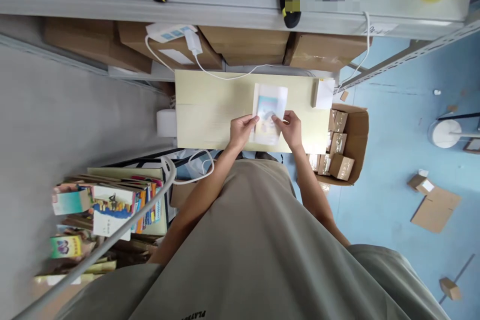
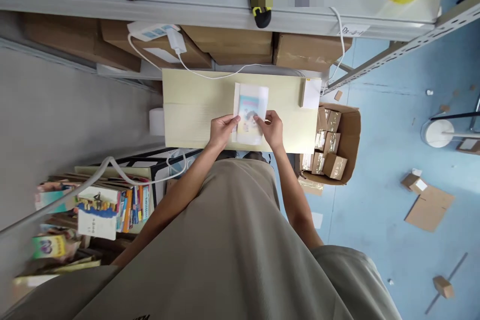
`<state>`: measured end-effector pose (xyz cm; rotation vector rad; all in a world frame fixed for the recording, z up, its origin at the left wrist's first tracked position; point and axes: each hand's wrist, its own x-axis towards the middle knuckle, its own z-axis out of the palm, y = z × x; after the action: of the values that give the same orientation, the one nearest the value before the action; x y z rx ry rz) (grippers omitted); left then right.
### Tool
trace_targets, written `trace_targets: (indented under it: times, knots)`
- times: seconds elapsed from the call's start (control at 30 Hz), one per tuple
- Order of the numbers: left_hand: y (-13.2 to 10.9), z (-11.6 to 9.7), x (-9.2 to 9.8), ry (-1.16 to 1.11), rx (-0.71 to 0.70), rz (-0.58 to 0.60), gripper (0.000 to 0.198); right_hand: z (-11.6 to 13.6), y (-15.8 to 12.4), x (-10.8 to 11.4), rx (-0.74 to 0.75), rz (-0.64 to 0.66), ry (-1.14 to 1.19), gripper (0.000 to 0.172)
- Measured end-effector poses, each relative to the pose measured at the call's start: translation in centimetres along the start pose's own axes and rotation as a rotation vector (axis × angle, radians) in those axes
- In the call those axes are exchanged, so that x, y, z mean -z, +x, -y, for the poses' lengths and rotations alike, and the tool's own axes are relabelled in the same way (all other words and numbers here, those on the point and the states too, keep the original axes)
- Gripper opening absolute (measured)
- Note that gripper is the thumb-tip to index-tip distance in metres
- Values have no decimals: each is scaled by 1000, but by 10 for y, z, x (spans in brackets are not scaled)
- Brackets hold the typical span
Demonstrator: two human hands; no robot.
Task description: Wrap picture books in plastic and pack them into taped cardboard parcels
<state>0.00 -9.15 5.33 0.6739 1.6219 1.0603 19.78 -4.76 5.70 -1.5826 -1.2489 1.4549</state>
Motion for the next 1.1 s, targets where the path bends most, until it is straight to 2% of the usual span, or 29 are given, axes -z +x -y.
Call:
trace_targets:
  times: [0.1,0.13,0.2,0.27,0.33,0.43,0.5,0.57,0.63,0.7,0.77,0.8,0.9,0.97,1.1]
  knots:
    - [-10,-14,15,45,-103,-157,32,23,-14,-16,154,-124,-86,57]
    - [-14,-18,20,58,-129,-193,31,30,-20,-23,194,-113,-88,55]
    - [-21,-25,28,81,-179,-239,31,45,-31,-40,232,-12,-59,56]
    - [-28,-31,33,104,-227,-270,33,57,-41,-60,234,78,-17,62]
    - [-36,-35,34,137,-269,-285,33,67,-49,-80,215,95,21,70]
    - [-48,-40,37,223,-333,-230,25,78,-54,-105,182,50,61,77]
    - [-58,-44,44,269,-388,-150,23,84,-55,-113,180,3,71,72]
    - [-65,-49,56,271,-449,-25,30,89,-53,-114,192,-25,55,66]
    - [-68,-52,75,219,-486,73,42,93,-51,-110,205,-14,28,67]
    - [-62,-53,98,138,-468,52,52,98,-53,-108,210,22,24,72]
    - [-49,-53,122,39,-391,-13,59,102,-59,-109,205,68,53,76]
    - [-41,-52,133,-9,-335,0,62,104,-63,-112,200,87,66,77]
    - [-22,-49,160,-147,-161,208,67,107,-75,-123,168,125,70,78]
    - [-17,-48,172,-212,-84,312,66,105,-77,-129,143,151,71,78]
    - [-17,-45,183,-226,-43,281,61,92,-70,-135,92,199,59,78]
